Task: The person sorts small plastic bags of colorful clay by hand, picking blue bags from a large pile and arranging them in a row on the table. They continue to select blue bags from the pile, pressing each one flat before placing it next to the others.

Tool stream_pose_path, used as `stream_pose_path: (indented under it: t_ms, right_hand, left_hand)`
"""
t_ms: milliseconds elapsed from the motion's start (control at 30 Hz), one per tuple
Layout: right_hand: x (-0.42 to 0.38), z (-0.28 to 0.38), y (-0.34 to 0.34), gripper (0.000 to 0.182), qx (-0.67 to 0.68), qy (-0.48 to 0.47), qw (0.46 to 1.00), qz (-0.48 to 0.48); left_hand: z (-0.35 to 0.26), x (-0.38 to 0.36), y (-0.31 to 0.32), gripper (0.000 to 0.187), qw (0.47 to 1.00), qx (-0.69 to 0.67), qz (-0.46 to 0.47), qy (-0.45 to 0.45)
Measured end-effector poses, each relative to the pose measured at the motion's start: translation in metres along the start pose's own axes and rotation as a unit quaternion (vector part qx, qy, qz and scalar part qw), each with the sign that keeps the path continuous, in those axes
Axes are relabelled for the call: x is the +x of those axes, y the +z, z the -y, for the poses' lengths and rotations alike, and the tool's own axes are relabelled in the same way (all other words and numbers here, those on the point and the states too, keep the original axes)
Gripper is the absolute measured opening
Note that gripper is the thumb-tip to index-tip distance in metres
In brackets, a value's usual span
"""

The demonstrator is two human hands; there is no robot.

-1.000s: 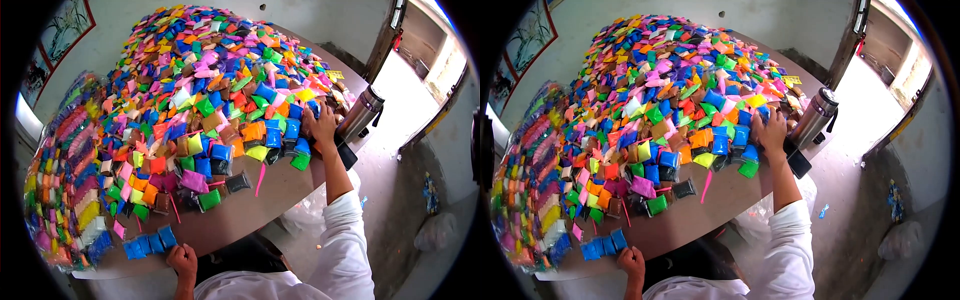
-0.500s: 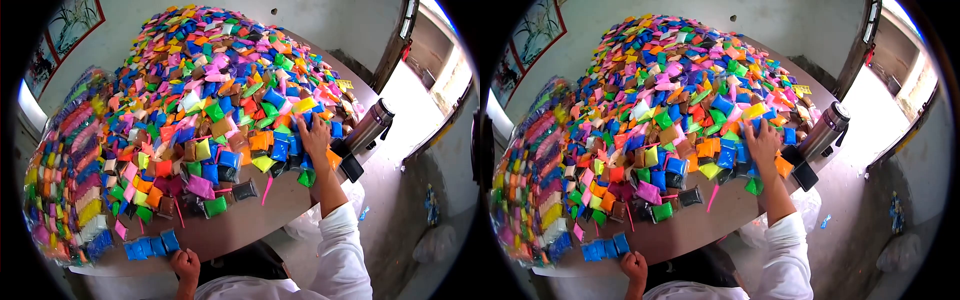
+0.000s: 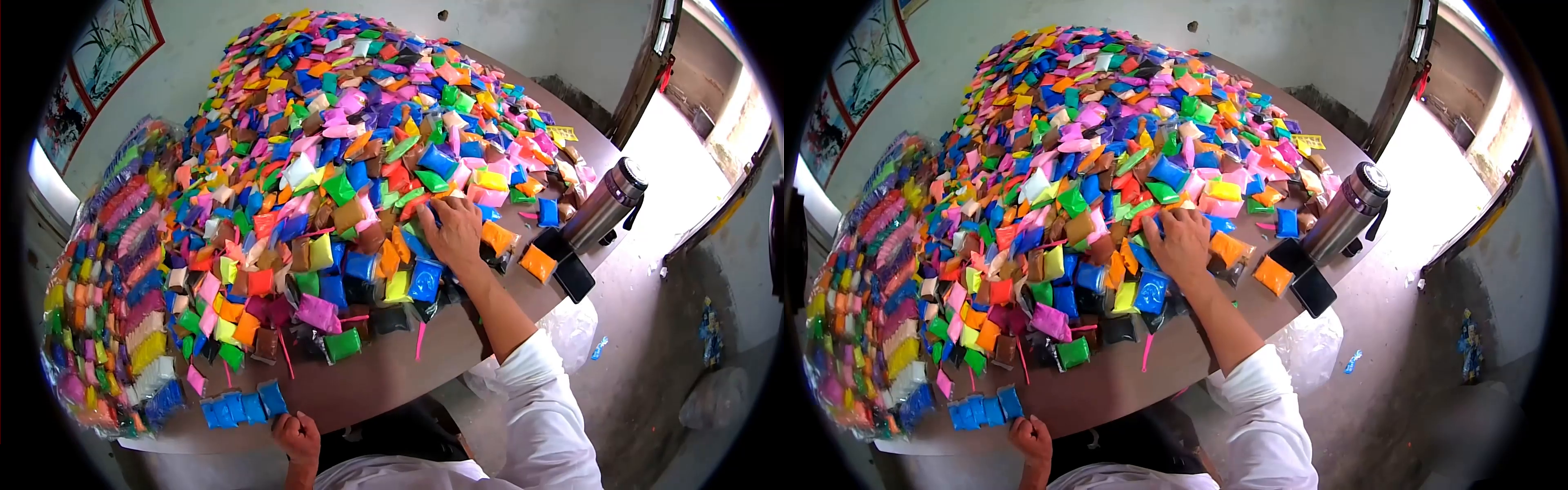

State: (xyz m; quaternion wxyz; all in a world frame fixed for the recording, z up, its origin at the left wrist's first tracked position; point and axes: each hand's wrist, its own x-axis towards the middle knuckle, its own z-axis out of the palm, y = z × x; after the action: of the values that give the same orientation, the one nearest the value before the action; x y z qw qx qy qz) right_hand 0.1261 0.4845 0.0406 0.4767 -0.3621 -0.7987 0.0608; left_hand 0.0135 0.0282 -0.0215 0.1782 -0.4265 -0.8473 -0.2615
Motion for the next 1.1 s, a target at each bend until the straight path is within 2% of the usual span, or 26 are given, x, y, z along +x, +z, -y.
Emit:
stream_pose_path:
  t_ms: [67, 133, 167, 200, 333, 400, 467, 567, 733, 800, 867, 900, 933, 1000, 1067, 1100]
  right_hand:
    - [0.012, -0.001, -0.002, 0.03, 0.043, 0.001, 0.999, -0.009]
    - [0.026, -0.008, -0.003, 0.031, 0.088, 0.103, 0.984, 0.112]
    - [0.029, -0.017, 0.01, 0.03, 0.133, 0.068, 0.989, 0.024]
    - [0.035, -0.021, 0.015, 0.026, 0.145, 0.078, 0.986, -0.026]
    - [0.074, -0.051, 0.022, 0.018, 0.081, 0.111, 0.983, -0.123]
    - [0.088, -0.079, 0.03, 0.019, 0.026, 0.148, 0.983, -0.102]
    - [0.098, -0.095, 0.03, 0.02, -0.044, 0.245, 0.968, -0.014]
    - [0.102, -0.104, 0.037, 0.026, -0.089, 0.236, 0.967, 0.034]
    - [0.099, -0.118, 0.03, 0.029, 0.08, 0.306, 0.947, 0.046]
    - [0.096, -0.13, 0.031, 0.024, 0.086, 0.309, 0.946, 0.052]
    - [0.094, -0.145, 0.037, 0.024, 0.178, 0.295, 0.939, 0.015]
    - [0.096, -0.145, 0.035, 0.021, 0.252, 0.317, 0.914, -0.003]
    - [0.097, -0.145, 0.031, 0.021, 0.252, 0.317, 0.914, -0.003]
    - [0.098, -0.144, 0.023, 0.021, 0.381, 0.277, 0.879, -0.079]
    - [0.104, -0.119, -0.008, 0.019, 0.412, 0.286, 0.861, -0.079]
    - [0.106, -0.112, -0.02, 0.018, 0.461, 0.326, 0.825, -0.037]
  left_hand:
    - [-0.002, 0.002, -0.002, 0.038, 1.0, 0.005, 0.007, 0.002]
    - [-0.005, 0.003, -0.004, 0.038, 1.0, 0.014, 0.008, 0.003]
    - [-0.006, 0.005, -0.004, 0.038, 1.0, 0.02, 0.008, 0.005]
    - [-0.005, 0.005, -0.003, 0.038, 1.0, 0.022, 0.006, 0.003]
    - [-0.001, -0.001, -0.001, 0.036, 1.0, 0.019, 0.001, -0.015]
    - [-0.001, -0.001, 0.0, 0.036, 1.0, 0.014, -0.006, -0.019]
    - [-0.002, 0.001, 0.001, 0.034, 1.0, 0.005, -0.021, -0.016]
    - [-0.002, 0.001, 0.002, 0.033, 0.999, 0.021, -0.034, -0.004]
    - [-0.003, 0.002, 0.003, 0.034, 0.999, 0.025, -0.033, -0.007]
    - [-0.005, 0.002, 0.001, 0.033, 0.999, 0.032, -0.029, -0.001]
    - [-0.006, 0.002, 0.003, 0.033, 0.999, 0.024, -0.035, -0.014]
    - [-0.007, 0.002, 0.003, 0.033, 0.999, 0.025, -0.034, -0.014]
    - [-0.007, 0.002, 0.003, 0.033, 0.999, 0.033, -0.033, -0.014]
    - [-0.007, 0.003, 0.003, 0.033, 0.998, 0.041, -0.034, -0.014]
    - [-0.007, 0.001, 0.003, 0.033, 0.999, 0.034, -0.028, -0.027]
    - [-0.006, 0.0, 0.004, 0.033, 0.999, 0.032, -0.027, -0.029]
